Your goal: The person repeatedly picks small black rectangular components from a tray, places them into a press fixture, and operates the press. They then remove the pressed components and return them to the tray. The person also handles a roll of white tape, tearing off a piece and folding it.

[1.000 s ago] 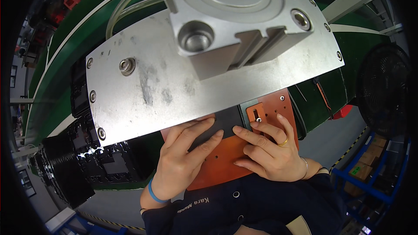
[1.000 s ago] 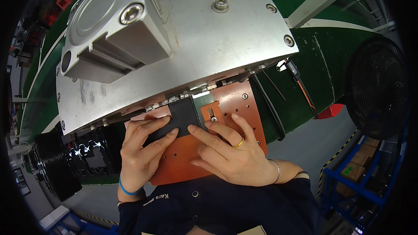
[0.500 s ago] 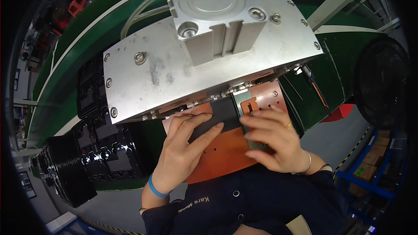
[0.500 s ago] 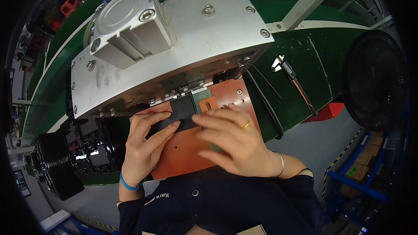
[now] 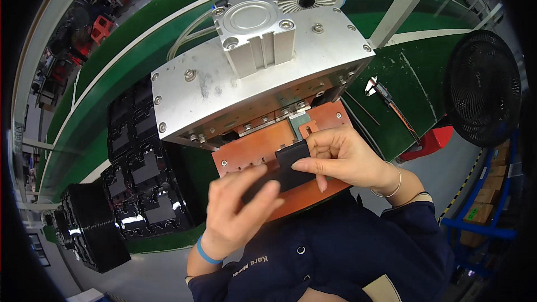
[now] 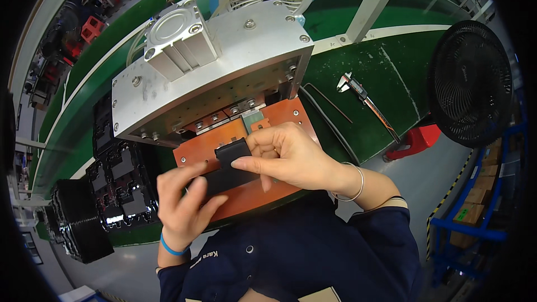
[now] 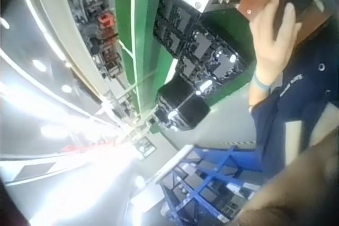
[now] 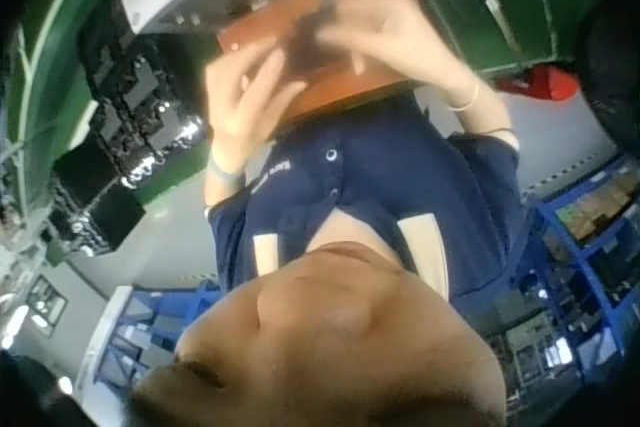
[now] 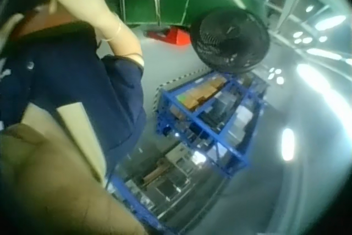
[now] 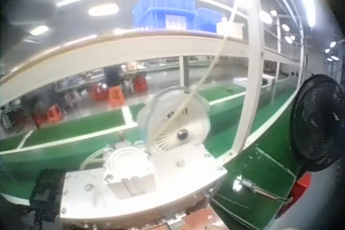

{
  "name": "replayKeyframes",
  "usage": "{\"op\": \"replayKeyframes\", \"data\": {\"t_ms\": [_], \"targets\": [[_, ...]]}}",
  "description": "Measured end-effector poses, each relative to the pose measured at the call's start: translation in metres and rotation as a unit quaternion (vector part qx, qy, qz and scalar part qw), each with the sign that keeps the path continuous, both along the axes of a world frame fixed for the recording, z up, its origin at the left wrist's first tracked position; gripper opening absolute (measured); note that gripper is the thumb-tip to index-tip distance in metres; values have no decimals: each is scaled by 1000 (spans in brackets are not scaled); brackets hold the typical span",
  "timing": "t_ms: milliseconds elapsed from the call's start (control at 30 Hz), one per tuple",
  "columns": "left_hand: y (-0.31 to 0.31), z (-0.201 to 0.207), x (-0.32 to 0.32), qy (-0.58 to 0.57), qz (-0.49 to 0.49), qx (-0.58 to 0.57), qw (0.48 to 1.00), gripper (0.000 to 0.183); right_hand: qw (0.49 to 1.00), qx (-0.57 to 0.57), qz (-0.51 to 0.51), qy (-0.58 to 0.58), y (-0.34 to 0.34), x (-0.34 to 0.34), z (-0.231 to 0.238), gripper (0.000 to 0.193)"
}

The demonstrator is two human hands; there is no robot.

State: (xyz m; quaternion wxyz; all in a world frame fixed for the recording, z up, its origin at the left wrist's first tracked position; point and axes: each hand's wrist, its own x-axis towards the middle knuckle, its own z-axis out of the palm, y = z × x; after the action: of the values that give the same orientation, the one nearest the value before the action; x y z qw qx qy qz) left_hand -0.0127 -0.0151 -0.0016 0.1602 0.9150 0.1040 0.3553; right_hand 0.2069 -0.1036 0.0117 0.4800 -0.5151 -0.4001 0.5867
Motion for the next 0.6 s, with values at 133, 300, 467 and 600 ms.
{"op": "replayKeyframes", "data": {"t_ms": [133, 300, 467, 600], "targets": [[2, -4, -9, -158, -4, -265, 951, 42, 1000, 8, 14, 27, -5, 0, 3, 17], [6, 9, -15, 0, -24, -552, 834, 56, 998, -13, 47, -25, -11, -1, 14, 16], [19, 7, -17, 140, -233, -776, 570, 58, 992, 54, 75, -86, -11, 0, 17, 13], [16, -6, -9, 115, -318, -827, 449, 51, 957, 217, 105, -164, -5, 2, 17, 14]]}}
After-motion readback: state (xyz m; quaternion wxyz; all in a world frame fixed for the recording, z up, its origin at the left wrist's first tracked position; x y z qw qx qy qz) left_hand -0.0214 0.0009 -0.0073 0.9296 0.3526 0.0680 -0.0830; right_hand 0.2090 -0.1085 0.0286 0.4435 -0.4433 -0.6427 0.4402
